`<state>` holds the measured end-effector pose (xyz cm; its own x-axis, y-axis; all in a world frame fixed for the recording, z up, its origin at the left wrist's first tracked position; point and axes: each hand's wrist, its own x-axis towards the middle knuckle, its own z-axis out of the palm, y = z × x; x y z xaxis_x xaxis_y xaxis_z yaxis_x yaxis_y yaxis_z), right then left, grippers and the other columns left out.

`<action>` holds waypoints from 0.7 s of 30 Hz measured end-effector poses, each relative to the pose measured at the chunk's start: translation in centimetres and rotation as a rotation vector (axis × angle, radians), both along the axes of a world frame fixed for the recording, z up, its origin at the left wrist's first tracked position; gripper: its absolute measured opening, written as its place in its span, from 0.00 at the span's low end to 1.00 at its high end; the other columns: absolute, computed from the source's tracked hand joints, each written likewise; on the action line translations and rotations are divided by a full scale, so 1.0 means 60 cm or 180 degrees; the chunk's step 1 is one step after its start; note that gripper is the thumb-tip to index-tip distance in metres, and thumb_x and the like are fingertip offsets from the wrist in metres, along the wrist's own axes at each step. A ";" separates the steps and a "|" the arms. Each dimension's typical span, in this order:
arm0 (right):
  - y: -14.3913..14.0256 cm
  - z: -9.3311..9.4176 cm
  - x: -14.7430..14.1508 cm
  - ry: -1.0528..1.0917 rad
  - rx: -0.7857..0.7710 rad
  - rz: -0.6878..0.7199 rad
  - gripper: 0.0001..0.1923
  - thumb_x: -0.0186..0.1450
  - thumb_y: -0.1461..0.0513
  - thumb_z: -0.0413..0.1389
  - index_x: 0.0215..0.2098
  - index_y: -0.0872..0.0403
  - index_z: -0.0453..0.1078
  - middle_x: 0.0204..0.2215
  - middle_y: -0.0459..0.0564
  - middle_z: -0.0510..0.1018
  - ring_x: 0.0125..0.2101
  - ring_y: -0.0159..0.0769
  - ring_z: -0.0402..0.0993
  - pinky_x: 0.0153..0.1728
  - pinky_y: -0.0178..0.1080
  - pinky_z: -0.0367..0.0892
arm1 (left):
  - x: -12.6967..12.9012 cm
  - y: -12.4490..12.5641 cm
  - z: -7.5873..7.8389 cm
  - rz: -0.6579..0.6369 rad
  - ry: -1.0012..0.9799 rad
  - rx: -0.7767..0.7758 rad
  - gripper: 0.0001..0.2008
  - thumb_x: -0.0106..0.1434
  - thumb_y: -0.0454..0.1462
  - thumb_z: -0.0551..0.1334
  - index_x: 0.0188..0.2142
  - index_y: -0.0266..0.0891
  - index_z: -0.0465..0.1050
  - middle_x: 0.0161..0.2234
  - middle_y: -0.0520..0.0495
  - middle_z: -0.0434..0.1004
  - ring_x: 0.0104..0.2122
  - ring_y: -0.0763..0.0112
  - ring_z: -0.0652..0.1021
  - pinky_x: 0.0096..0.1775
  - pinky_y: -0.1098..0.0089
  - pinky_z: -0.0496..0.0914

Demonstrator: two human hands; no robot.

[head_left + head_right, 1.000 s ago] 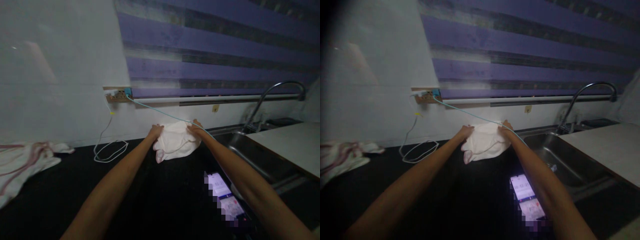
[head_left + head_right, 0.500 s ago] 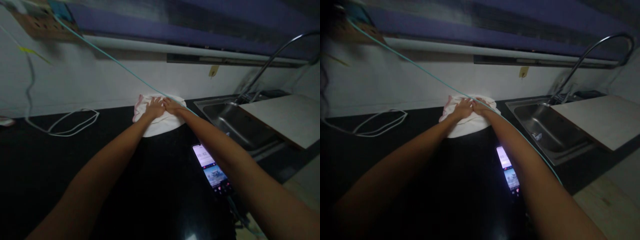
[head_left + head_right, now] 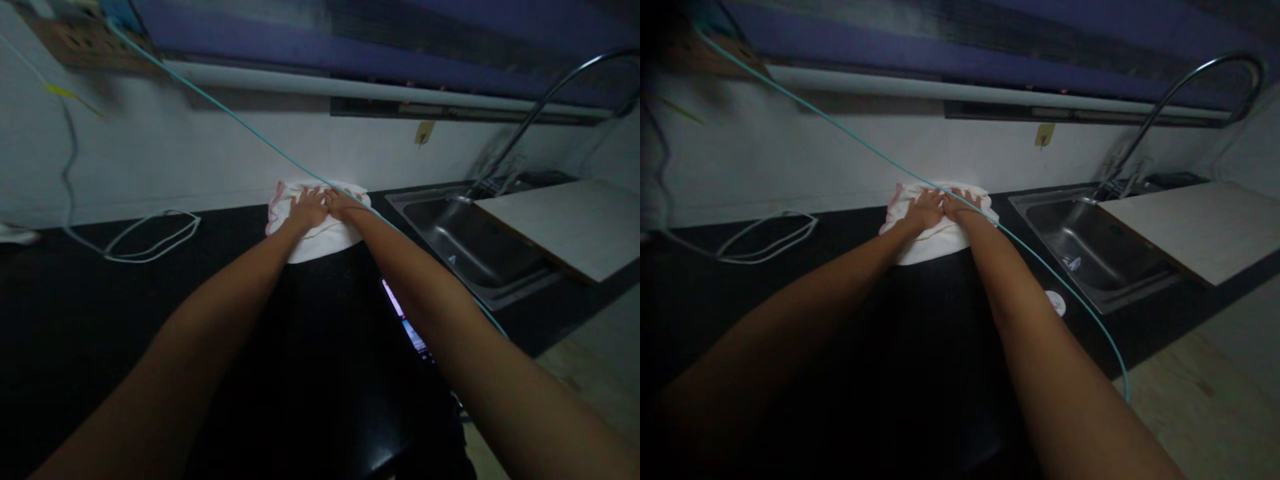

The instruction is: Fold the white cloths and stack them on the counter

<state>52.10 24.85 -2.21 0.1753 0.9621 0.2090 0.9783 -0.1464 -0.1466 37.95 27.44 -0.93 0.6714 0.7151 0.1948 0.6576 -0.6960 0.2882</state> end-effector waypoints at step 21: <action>-0.346 0.044 -0.357 0.0425 0.0657 0.0517 0.32 0.77 0.54 0.44 0.75 0.56 0.51 0.74 0.60 0.57 0.72 0.54 0.51 0.67 0.56 0.55 | -0.392 -0.230 0.004 0.0049 0.0078 0.0022 0.34 0.74 0.50 0.49 0.74 0.38 0.54 0.75 0.37 0.49 0.74 0.45 0.51 0.70 0.44 0.51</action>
